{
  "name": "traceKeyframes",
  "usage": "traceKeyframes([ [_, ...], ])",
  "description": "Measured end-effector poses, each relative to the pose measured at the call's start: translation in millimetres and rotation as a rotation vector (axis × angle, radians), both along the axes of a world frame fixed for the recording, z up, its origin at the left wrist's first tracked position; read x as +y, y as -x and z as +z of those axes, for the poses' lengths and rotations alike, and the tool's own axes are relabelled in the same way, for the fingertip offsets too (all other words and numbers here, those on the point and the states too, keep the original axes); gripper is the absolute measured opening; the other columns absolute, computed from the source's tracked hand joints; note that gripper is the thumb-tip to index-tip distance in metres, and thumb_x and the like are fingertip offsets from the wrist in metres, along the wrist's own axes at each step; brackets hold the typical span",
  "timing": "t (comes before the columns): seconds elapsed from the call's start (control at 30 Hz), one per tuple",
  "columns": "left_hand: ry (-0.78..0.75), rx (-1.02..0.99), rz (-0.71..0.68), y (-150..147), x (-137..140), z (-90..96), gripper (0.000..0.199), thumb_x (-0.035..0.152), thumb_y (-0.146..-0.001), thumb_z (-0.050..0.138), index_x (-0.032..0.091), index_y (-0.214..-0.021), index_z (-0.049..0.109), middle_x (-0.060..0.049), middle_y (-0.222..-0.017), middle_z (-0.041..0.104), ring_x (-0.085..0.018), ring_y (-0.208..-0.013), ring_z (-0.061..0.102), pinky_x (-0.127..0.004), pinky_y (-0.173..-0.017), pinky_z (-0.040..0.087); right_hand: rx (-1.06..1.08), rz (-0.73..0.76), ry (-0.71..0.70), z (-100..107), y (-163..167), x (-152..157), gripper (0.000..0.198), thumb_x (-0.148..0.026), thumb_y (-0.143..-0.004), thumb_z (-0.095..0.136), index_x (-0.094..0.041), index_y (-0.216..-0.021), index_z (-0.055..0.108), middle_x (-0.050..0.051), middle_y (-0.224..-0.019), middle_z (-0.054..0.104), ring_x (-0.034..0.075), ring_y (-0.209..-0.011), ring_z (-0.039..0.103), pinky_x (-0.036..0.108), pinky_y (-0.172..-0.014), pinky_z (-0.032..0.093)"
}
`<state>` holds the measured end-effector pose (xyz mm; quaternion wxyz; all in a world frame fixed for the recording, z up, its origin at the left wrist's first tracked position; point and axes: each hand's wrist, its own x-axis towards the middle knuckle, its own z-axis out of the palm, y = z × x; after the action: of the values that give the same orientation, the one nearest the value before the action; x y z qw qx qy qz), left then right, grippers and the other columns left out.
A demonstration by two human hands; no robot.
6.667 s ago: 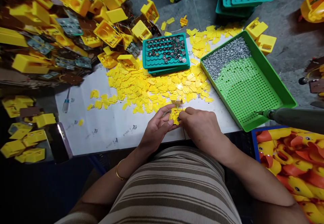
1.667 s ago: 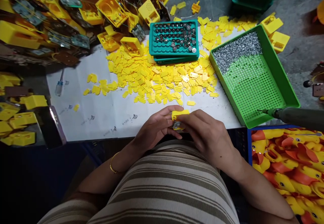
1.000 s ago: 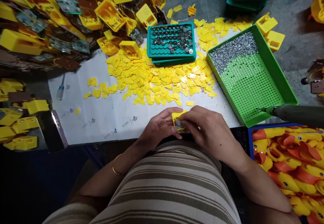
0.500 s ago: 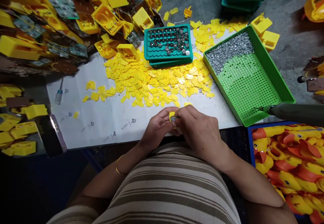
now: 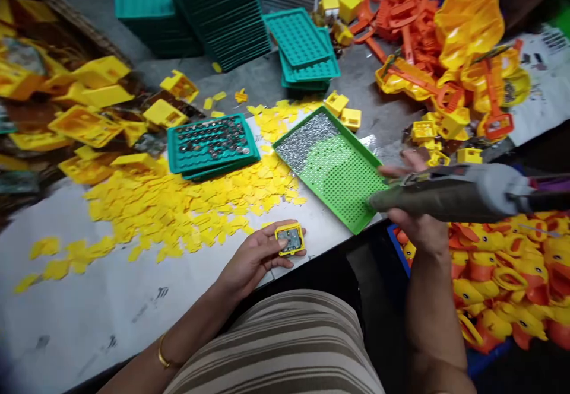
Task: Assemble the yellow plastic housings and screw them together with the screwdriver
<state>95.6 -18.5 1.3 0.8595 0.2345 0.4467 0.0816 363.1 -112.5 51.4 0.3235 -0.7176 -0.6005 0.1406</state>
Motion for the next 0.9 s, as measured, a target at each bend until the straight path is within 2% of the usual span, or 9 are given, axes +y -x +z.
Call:
traceKeyframes([
  [0.07, -0.003, -0.013, -0.046, -8.9, -1.3, 2.4, 0.051, 0.024, -0.071, 0.076, 0.014, -0.118, 0.059, -0.013, -0.103, 0.071, -0.023, -0.079, 0.073, -0.023, -0.057, 0.055, 0.197, 0.064, -0.045, -1.0, -11.3, 10.2, 0.040, -0.051, -0.092, 0.047, -0.024, -0.121, 0.054, 0.006, -0.087, 0.068, 0.021, -0.080, 0.067, 0.036, -0.069, 0.055],
  [0.13, -0.010, -0.011, -0.059, -16.3, -2.2, 3.4, 0.052, 0.025, -0.070, 0.077, 0.014, -0.118, 0.060, -0.012, -0.101, 0.072, -0.022, -0.079, 0.072, -0.023, -0.058, 0.055, 0.410, 0.108, -0.118, -1.7, -12.3, 22.2, 0.039, -0.045, -0.087, 0.057, -0.026, -0.120, 0.051, 0.003, -0.079, 0.065, 0.020, -0.073, 0.065, 0.039, -0.069, 0.056],
  [0.2, -0.019, -0.005, -0.063, -23.2, -2.2, 3.1, 0.051, 0.026, -0.070, 0.077, 0.014, -0.117, 0.060, -0.012, -0.101, 0.072, -0.022, -0.079, 0.072, -0.022, -0.057, 0.054, 0.511, 0.068, -0.207, -2.0, -6.2, 36.4, 0.035, -0.044, -0.085, 0.057, -0.025, -0.114, 0.052, 0.001, -0.073, 0.062, 0.020, -0.067, 0.063, 0.039, -0.067, 0.057],
  [0.33, -0.029, -0.007, -0.091, -36.0, -0.2, 0.8, 0.048, 0.025, -0.072, 0.075, 0.014, -0.116, 0.060, -0.010, -0.096, 0.071, -0.021, -0.078, 0.071, -0.023, -0.057, 0.054, 0.498, -0.120, -0.361, -7.7, 9.4, 73.3, 0.045, -0.058, -0.080, 0.046, -0.024, -0.110, 0.048, 0.000, -0.062, 0.052, 0.019, -0.053, 0.056, 0.041, -0.060, 0.055],
  [0.47, -0.041, -0.008, -0.098, -43.0, 2.6, -1.8, 0.048, 0.024, -0.074, 0.073, 0.012, -0.119, 0.058, -0.009, -0.090, 0.070, -0.020, -0.078, 0.070, -0.023, -0.057, 0.054, 0.501, -0.238, -0.547, -20.5, 18.2, 107.6, 0.032, -0.051, -0.083, 0.043, -0.026, -0.104, 0.044, -0.004, -0.058, 0.041, 0.017, -0.045, 0.049, 0.037, -0.055, 0.052],
  [0.6, -0.019, 0.008, -0.071, -43.1, 5.4, -3.0, 0.048, 0.024, -0.075, 0.072, 0.012, -0.119, 0.057, -0.008, -0.089, 0.069, -0.020, -0.078, 0.070, -0.024, -0.058, 0.055, 0.455, -0.306, -0.497, -26.9, 21.8, 122.1, 0.034, -0.059, -0.085, 0.043, -0.027, -0.095, 0.040, -0.004, -0.059, 0.040, 0.015, -0.042, 0.045, 0.035, -0.050, 0.050],
  [0.7, 0.012, 0.008, -0.053, -42.5, 7.5, -2.7, 0.048, 0.023, -0.074, 0.072, 0.012, -0.118, 0.057, -0.009, -0.090, 0.069, -0.020, -0.078, 0.070, -0.024, -0.058, 0.055, 0.473, -0.299, -0.488, -28.7, 23.3, 125.6, 0.040, -0.066, -0.083, 0.045, -0.027, -0.092, 0.041, -0.005, -0.057, 0.040, 0.013, -0.041, 0.044, 0.033, -0.046, 0.049],
  [0.83, 0.039, 0.012, -0.036, -42.1, 9.2, -2.7, 0.051, 0.022, -0.074, 0.071, 0.012, -0.121, 0.056, -0.009, -0.092, 0.069, -0.021, -0.079, 0.071, -0.023, -0.058, 0.056, 0.594, -0.210, -0.649, -34.1, 24.9, 129.7, 0.031, -0.056, -0.084, 0.058, -0.027, -0.091, 0.048, -0.006, -0.054, 0.039, 0.012, -0.038, 0.041, 0.029, -0.040, 0.044],
  [0.9, 0.044, 0.010, -0.031, -41.9, 9.4, -3.1, 0.050, 0.021, -0.074, 0.071, 0.011, -0.120, 0.055, -0.009, -0.092, 0.069, -0.021, -0.079, 0.071, -0.023, -0.058, 0.056, 0.616, -0.173, -0.680, -37.3, 25.3, 130.7, 0.026, -0.051, -0.085, 0.059, -0.027, -0.091, 0.051, -0.006, -0.054, 0.040, 0.012, -0.038, 0.040, 0.029, -0.039, 0.042],
])
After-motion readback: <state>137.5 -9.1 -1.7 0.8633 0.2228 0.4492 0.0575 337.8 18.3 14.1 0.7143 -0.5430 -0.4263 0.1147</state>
